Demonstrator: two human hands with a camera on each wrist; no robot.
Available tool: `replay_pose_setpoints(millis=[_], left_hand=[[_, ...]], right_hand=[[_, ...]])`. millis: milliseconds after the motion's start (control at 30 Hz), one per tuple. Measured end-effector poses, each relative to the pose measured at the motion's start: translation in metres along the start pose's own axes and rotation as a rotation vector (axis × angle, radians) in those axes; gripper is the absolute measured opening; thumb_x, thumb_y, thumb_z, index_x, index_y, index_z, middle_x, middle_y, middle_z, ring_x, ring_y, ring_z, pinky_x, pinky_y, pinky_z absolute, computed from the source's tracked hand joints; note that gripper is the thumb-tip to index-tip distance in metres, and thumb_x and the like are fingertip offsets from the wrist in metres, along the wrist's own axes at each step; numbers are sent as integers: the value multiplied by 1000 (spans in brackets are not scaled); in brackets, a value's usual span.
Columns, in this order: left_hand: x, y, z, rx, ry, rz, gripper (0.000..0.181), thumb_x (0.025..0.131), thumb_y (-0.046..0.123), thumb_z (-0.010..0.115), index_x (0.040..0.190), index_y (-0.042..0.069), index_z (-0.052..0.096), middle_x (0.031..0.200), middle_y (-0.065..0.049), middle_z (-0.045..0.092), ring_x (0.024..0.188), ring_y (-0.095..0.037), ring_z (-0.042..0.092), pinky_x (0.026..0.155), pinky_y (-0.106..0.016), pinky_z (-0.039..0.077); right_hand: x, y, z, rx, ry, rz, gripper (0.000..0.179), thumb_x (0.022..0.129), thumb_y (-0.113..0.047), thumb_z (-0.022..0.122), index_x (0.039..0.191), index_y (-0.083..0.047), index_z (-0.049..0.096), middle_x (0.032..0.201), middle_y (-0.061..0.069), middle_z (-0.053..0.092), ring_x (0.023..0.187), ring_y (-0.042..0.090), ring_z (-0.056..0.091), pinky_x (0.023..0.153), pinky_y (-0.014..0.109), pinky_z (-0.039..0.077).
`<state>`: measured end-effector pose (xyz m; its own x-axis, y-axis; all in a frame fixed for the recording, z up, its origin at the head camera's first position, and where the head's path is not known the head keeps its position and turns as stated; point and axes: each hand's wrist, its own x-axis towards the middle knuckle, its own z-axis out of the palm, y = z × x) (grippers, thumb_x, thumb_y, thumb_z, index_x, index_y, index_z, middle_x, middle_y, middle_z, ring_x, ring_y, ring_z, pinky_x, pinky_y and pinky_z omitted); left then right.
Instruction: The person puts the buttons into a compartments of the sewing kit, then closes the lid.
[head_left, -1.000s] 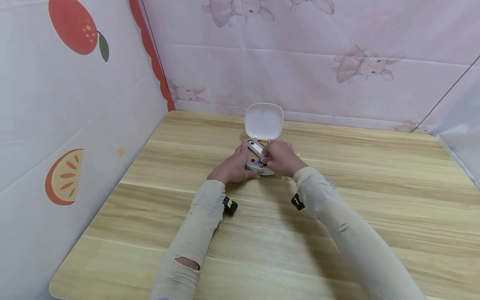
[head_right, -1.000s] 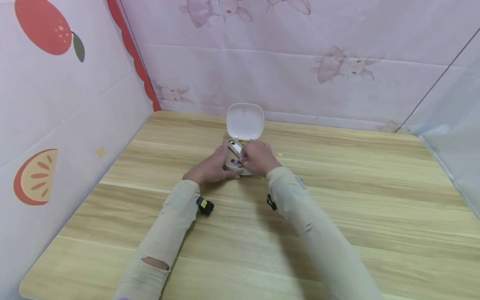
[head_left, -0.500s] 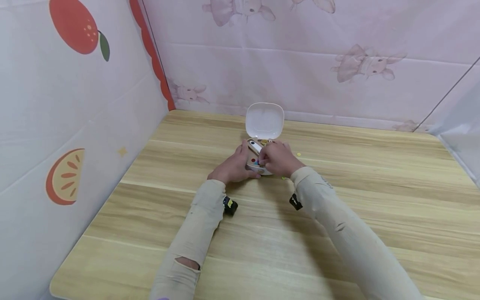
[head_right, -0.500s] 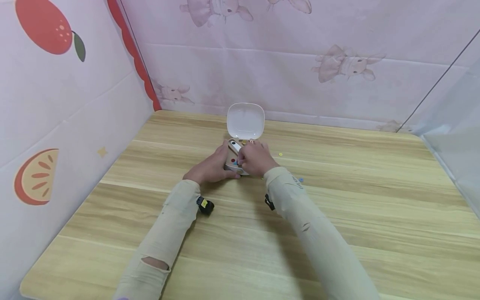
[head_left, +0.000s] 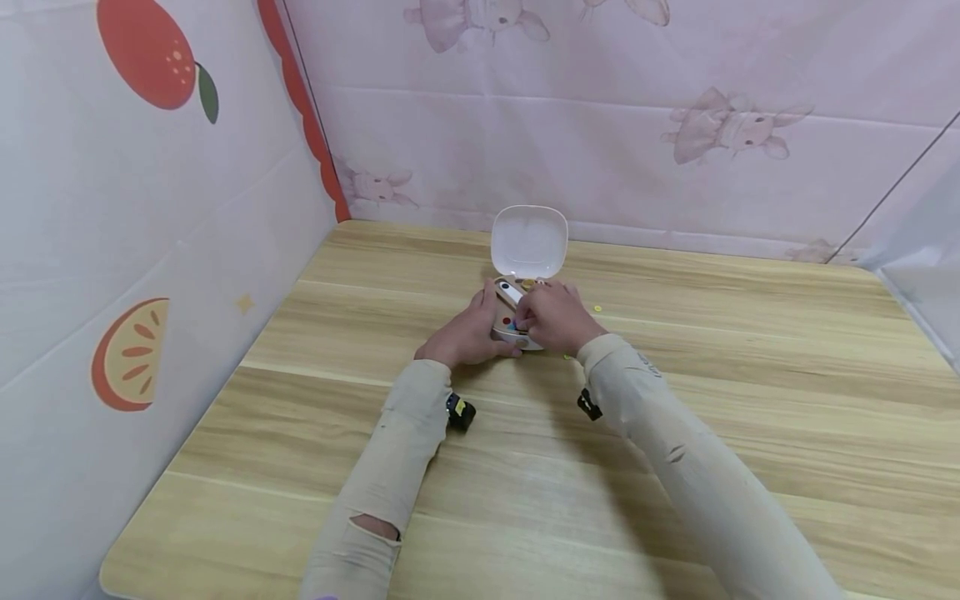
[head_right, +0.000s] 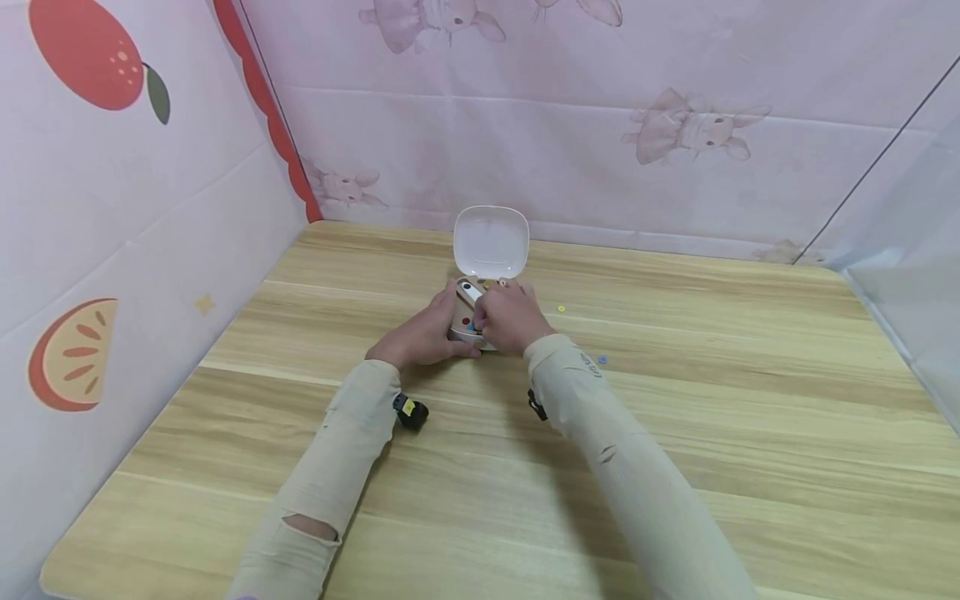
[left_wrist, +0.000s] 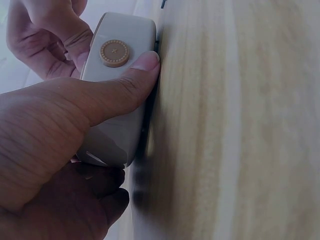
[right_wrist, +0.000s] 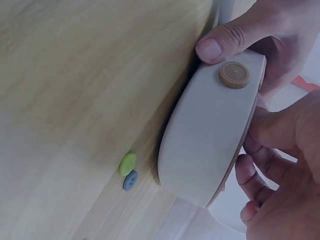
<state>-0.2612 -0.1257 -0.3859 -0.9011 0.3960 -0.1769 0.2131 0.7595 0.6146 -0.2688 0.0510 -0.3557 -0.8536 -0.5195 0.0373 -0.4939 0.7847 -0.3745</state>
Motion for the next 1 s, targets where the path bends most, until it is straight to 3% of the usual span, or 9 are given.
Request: replay_pose_setpoints(millis=[367,800,1000], left_hand=[[-1,0,0,-3,6,10,123,89,36,80,159,3,-15,168,-20,6,151,-27,20,121,-38,25],[0,-2,-1,-12,6,14,123,89,33,80,159,3,-16,168,-20,5,152,-27,19,121,-38,25],[0,-1,-1,-21,1,11,123,89,35,80,159,4,-17,168,-20,4,152,-28,17,121,-39,24]], right_hand=[[-1,-3,3,-67,22,6,21,77,8,68,83,-10,77,89,1,68,93,24,52,82,41,35],[-2,-2,4,-49,53,-18,17,80,4,74,88,-10,78,95,2,70,97,25,54,87,44,36],[-6,5,3,4,90,-20,12,85,1,74,89,-9,78,94,2,74,110,28,60,92,49,37]])
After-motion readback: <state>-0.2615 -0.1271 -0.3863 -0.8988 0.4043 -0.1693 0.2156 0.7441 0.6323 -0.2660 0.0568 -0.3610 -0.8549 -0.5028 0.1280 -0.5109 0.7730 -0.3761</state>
